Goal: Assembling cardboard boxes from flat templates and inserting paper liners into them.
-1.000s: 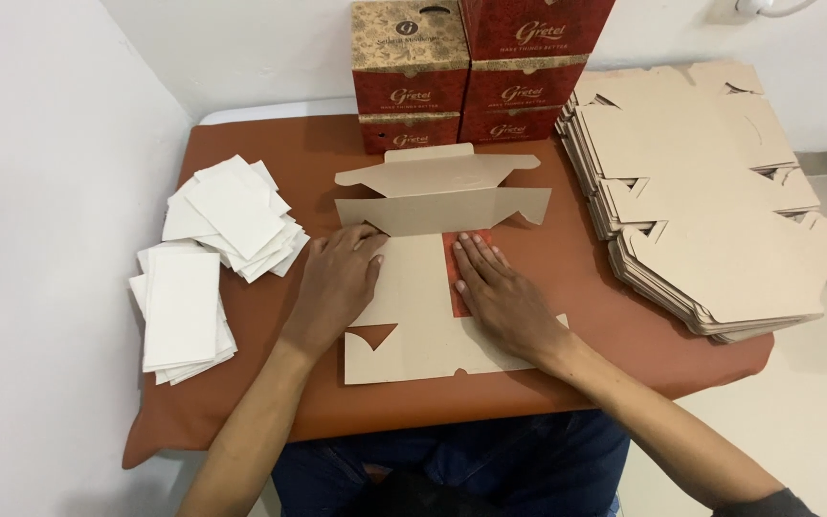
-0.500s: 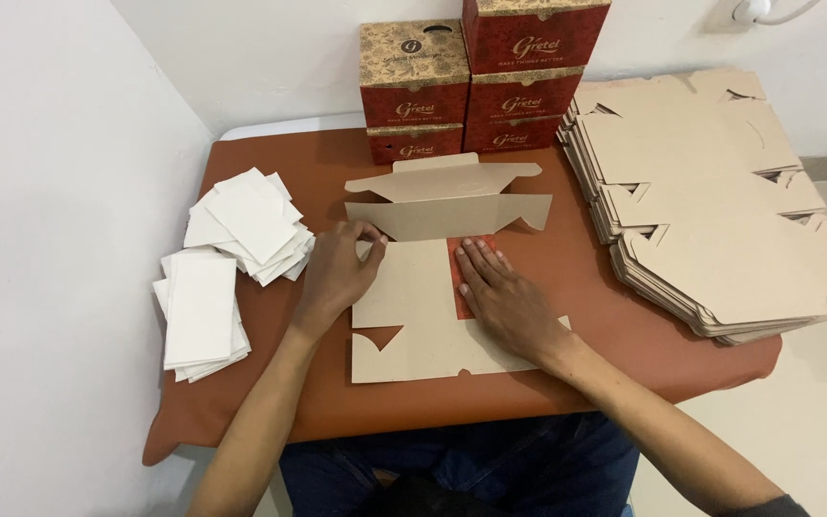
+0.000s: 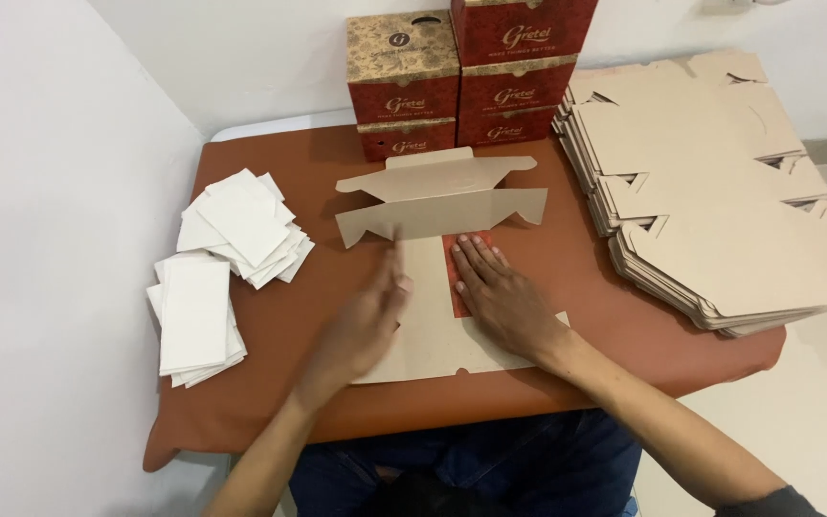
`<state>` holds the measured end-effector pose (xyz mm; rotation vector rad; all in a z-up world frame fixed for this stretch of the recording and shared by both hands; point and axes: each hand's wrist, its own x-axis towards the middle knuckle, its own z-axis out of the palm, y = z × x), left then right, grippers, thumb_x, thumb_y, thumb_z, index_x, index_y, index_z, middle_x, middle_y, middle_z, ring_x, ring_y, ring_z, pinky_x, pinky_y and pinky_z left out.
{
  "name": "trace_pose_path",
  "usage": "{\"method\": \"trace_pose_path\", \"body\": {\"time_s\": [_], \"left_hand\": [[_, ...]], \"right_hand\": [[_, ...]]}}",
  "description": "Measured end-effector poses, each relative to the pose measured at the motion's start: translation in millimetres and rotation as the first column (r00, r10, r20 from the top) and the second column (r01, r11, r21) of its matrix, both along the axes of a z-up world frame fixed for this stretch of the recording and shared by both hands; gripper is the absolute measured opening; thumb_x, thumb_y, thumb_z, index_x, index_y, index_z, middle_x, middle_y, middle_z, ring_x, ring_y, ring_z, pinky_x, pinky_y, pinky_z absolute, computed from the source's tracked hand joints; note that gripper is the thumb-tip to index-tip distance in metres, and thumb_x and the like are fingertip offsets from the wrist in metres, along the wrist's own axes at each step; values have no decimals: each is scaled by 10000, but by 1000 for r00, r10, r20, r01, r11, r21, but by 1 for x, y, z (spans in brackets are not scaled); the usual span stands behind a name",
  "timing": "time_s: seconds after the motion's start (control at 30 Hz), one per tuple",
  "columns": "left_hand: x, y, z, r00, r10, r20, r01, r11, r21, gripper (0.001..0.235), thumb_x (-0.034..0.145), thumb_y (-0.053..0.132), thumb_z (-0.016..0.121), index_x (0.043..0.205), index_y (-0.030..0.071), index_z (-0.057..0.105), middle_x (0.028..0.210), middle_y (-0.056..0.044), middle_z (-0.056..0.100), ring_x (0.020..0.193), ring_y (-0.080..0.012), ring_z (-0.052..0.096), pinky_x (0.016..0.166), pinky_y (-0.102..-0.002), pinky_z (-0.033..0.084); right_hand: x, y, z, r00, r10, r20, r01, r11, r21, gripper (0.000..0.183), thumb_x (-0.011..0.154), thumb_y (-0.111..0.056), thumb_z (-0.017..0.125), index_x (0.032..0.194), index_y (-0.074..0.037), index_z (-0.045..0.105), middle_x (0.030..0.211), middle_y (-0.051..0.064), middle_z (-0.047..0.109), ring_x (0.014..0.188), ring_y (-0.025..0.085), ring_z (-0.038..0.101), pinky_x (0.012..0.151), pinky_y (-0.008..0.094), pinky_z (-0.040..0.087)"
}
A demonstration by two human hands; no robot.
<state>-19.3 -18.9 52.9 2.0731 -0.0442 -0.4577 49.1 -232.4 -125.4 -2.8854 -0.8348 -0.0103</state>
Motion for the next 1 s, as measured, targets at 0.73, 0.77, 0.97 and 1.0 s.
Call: {"method": "trace_pose_path", "body": {"time_s": [0.73,0.77,0.97,1.0], "left_hand": [[7,-27,-173,851,-398,342,146,805,575,809,1116,486,389,1632,-129,283,1720,-412,144,1594,-583,133,1280,-631,140],[7,-29,-176,850,-385,359,125,809,574,809,1121,491,389,1630,-130,290,1719,-411,153,1593,-583,142,1278,-634,145],[10,-23,-160,871,-222,437,21,907,420,784,1039,313,611,1619,-110,298,1692,-405,229,1528,-606,290,1149,-694,352],[10,-20,-152,888,-143,437,-22,936,351,833,997,196,663,1653,-83,231,1693,-392,228,1501,-612,334,1064,-728,449]], "right_hand": [[-1,-1,6,998,1,-57,1,1000,26,570,1175,-336,304,1645,-33,414,1696,210,407,1587,335,358,1318,456,213],[1,-3,4,997,-5,-72,10,998,66,571,1165,-363,348,1636,-52,439,1694,196,417,1586,330,358,1318,453,221],[3,-13,27,993,-71,-90,95,950,299,467,1113,-350,541,1537,-168,611,1598,132,562,1496,342,484,1225,473,398],[3,-15,28,989,-126,-73,144,914,379,410,1119,-329,554,1489,-200,673,1551,98,623,1447,329,549,1171,475,472]]}}
